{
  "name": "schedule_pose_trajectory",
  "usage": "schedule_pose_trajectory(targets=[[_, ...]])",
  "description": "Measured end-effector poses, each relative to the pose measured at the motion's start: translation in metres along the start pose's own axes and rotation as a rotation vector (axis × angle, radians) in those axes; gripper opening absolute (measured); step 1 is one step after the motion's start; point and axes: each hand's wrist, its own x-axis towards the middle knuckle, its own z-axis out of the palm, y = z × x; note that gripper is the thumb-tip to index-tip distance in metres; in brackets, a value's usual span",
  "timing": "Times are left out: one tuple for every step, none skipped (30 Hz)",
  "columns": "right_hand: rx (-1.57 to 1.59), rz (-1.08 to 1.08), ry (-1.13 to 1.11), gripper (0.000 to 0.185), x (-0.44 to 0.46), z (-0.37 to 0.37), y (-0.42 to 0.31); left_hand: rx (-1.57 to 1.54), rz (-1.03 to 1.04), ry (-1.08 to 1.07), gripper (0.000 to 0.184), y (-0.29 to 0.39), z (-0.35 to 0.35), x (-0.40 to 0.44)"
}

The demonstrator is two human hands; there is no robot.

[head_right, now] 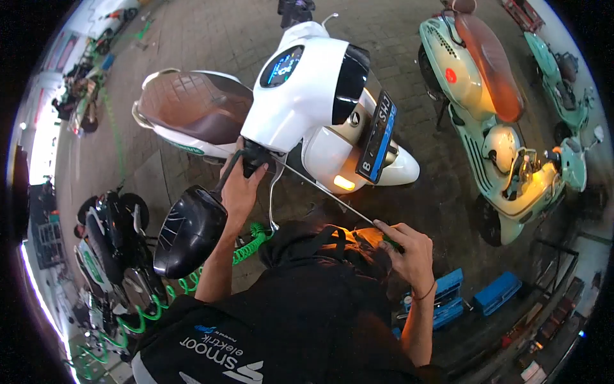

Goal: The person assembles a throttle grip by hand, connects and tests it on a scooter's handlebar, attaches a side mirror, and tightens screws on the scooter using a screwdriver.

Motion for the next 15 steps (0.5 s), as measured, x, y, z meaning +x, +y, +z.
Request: schedule_pose_trajectory(targets=[[0.008,-0.023,0.003,0.048,0.004,-0.003,0.001,-0.035,-0.045,-0.078,0.071,0.000,-0.002,0.003],[0.017,-0.046,0.006,0.048,0.009,-0.005,0.003,-0.037,-0.053,-0.064,0.071,0.003,-0.001,0.004],[0.016,-0.057,-0.002,0.048,0.014,-0.008,0.005,-0.004,-0.054,-0.025,0.071,0.006,0.001,0.003],[0.005,-0.065,-0.007,0.048,0.017,-0.010,0.007,0.031,-0.057,0.011,0.070,0.008,0.002,0.001],[-0.006,-0.072,-0.014,0.048,0.019,-0.012,0.009,0.032,-0.069,0.016,0.070,0.009,0.002,0.001],[-0.006,-0.079,-0.024,0.048,0.022,-0.014,0.011,0.010,-0.072,0.006,0.070,0.009,0.001,0.002],[0.000,-0.083,-0.029,0.048,0.024,-0.016,0.013,-0.012,-0.075,-0.003,0.070,0.011,0.001,0.002],[0.009,-0.084,-0.034,0.048,0.025,-0.018,0.015,-0.008,-0.085,-0.001,0.070,0.015,-0.002,0.001],[0.012,-0.088,-0.043,0.048,0.026,-0.020,0.015,0.009,-0.107,-0.021,0.070,0.021,-0.005,0.000],[0.016,-0.084,-0.049,0.048,0.029,-0.024,0.014,0.025,-0.125,-0.039,0.070,0.025,-0.006,0.000],[0.020,-0.079,-0.055,0.049,0.031,-0.027,0.015,0.027,-0.131,-0.036,0.070,0.024,-0.004,0.001],[0.021,-0.083,-0.060,0.049,0.033,-0.029,0.017,0.019,-0.120,-0.025,0.070,0.022,-0.003,0.001],[0.030,-0.081,-0.069,0.049,0.035,-0.031,0.019,0.012,-0.112,-0.016,0.070,0.021,-0.001,0.000],[0.039,-0.080,-0.079,0.049,0.036,-0.032,0.020,0.016,-0.121,-0.014,0.070,0.023,-0.001,-0.001],[0.040,-0.087,-0.085,0.049,0.037,-0.034,0.022,0.035,-0.137,-0.011,0.069,0.025,-0.001,-0.001]])
